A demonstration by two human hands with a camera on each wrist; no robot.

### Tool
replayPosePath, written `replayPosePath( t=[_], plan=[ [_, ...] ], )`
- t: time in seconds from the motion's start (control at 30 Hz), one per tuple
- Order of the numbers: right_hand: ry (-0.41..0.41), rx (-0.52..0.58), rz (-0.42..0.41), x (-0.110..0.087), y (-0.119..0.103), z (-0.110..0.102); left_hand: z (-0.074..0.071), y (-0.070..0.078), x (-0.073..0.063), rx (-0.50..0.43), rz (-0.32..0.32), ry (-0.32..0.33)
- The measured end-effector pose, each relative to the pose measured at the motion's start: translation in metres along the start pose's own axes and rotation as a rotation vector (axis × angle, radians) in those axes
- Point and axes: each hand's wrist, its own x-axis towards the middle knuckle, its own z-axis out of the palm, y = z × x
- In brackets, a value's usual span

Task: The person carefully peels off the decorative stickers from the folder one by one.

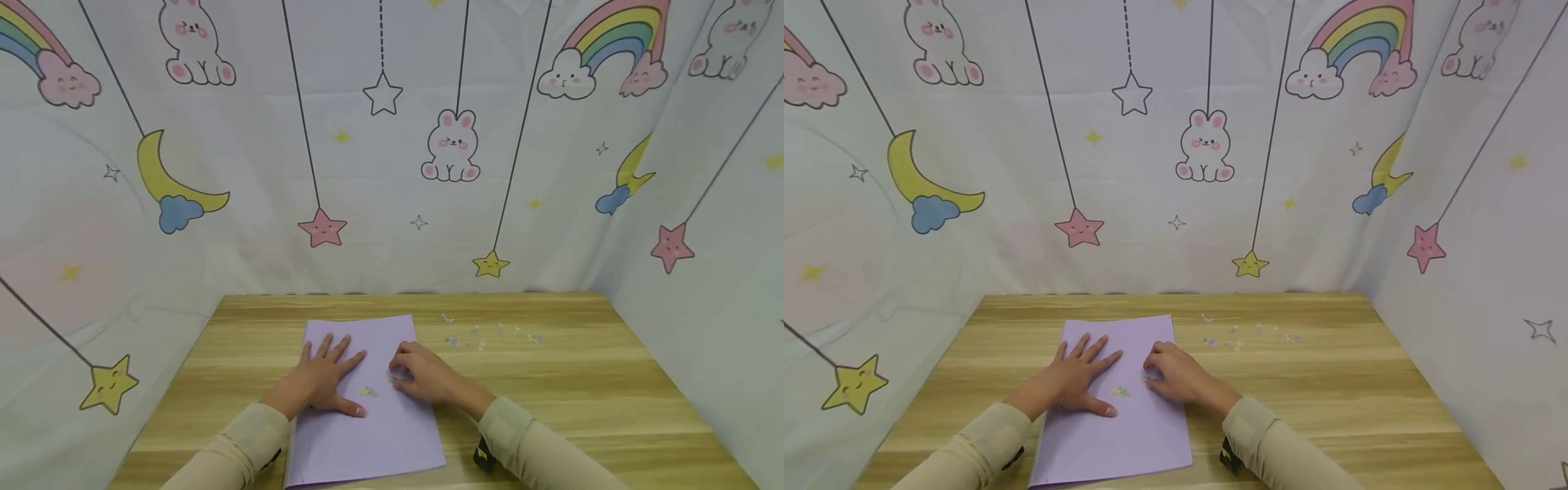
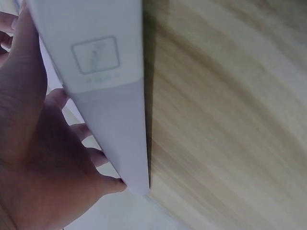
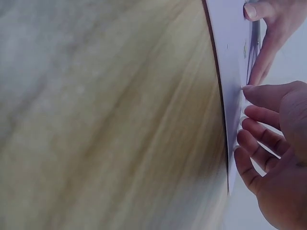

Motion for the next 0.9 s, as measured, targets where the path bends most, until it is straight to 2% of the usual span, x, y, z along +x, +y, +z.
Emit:
replayPosePath(
  t=[0.9],
  plan=[
    [0.041,0.029,-0.012,0.0045,-0.0018,0.0011,-0.0034,0.0019,-0.0028,-0.008,-0.014,-0.012]
  ],
)
